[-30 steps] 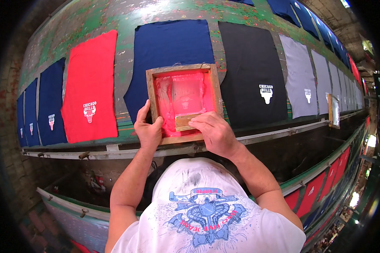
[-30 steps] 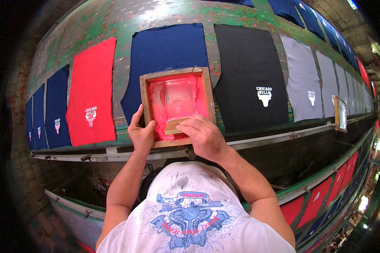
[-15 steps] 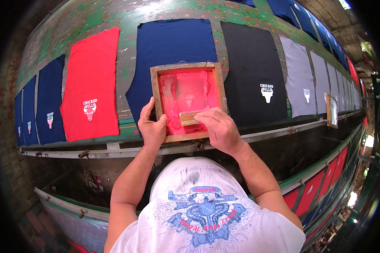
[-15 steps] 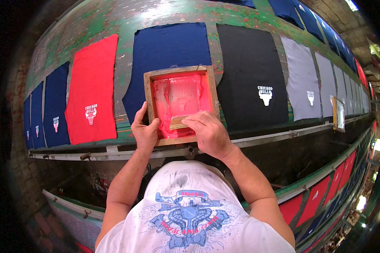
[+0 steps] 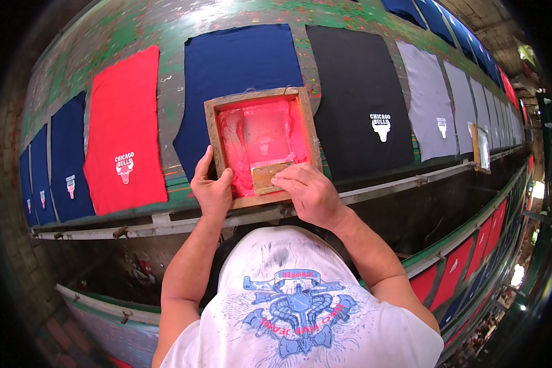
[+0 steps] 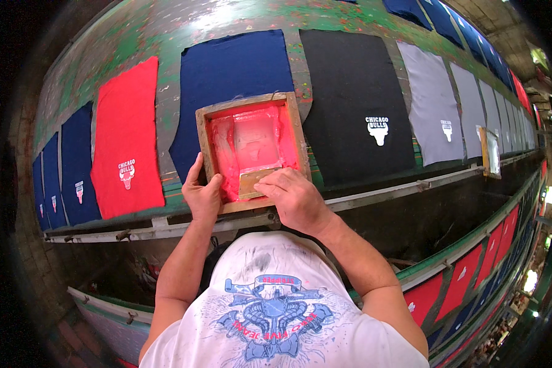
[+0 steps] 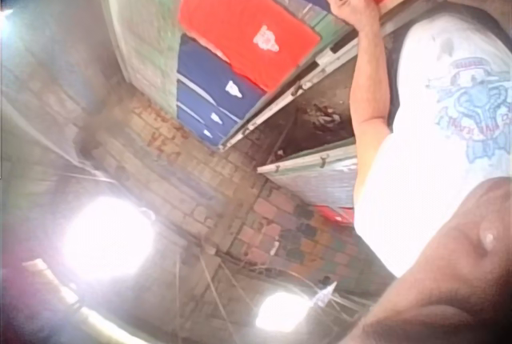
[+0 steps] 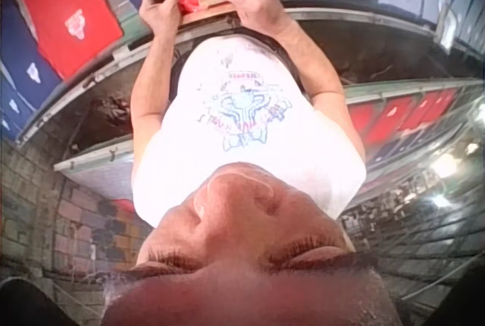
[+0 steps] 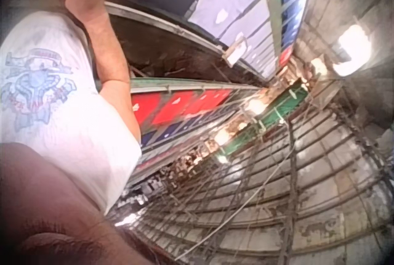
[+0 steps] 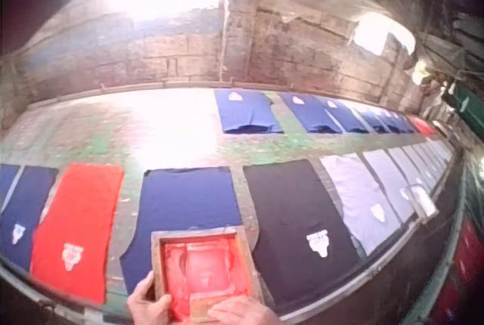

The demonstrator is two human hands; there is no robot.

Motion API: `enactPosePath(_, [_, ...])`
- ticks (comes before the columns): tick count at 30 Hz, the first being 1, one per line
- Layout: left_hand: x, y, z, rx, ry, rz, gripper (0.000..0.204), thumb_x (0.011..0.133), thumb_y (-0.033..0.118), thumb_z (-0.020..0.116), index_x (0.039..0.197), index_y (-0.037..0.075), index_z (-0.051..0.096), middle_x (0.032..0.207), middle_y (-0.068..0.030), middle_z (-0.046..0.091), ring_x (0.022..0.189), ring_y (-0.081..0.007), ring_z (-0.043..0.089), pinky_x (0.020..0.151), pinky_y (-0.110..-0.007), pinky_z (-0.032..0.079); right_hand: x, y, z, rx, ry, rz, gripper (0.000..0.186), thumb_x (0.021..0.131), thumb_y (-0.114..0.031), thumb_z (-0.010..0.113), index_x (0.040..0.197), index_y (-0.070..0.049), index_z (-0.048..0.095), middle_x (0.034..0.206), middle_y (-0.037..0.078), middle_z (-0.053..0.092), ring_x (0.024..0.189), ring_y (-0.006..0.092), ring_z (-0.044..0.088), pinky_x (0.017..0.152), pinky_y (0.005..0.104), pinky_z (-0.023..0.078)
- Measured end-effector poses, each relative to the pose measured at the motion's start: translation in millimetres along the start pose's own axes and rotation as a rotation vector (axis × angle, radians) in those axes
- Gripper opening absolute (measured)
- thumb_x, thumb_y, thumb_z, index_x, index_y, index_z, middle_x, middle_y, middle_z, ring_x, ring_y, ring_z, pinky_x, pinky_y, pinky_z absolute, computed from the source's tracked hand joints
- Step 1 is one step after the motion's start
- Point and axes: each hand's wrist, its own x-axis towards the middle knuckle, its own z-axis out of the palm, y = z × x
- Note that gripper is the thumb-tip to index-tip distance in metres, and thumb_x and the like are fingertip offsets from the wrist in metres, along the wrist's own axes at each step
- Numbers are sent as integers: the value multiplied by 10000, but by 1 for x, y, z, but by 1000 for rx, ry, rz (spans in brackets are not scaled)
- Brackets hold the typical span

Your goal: The person screen prints a logo onto multiple t-shirts using a squeegee and ink. They apply white ink first, then switch to red ink, printing the same logo onto blue, black, and red shirts laid out on a long table.

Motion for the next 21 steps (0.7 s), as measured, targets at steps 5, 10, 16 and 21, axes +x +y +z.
enactPosePath(5, [0,1,-1,-7,16,-8,723,911,-148,744,1612,-63,587,1531,-156,694,1320,-189,697,1139,-316,552,-1,4,2,-47,-11,-40,339,846,87,734,1164,-11,797,1179,128,780,1092,339,752,967,450,620])
enactPosePath(10, [-1,4,0,19,30,-3,724,905,-144,750,1607,-60,595,1535,-147,695,1323,-187,695,1139,-318,553,-2,6,2,-52,-28,-32,316,876,25,706,1172,-10,813,1168,123,796,1128,321,736,1015,442,603])
enactPosePath(16, [0,3,-2,-22,40,-37,723,878,-142,758,1582,-47,628,1537,-142,684,1344,-199,683,1166,-336,538,-1,7,0,-38,-24,-25,307,876,27,703,1158,-8,818,1146,118,799,1117,318,739,1003,431,611])
enactPosePath(21, [1,1,-4,-157,42,-63,752,887,-217,735,1607,-46,602,1537,-145,689,1292,-189,707,1100,-322,584,-2,8,1,-14,-13,-37,298,871,29,711,1146,-3,820,1131,121,799,1107,317,741,993,425,617])
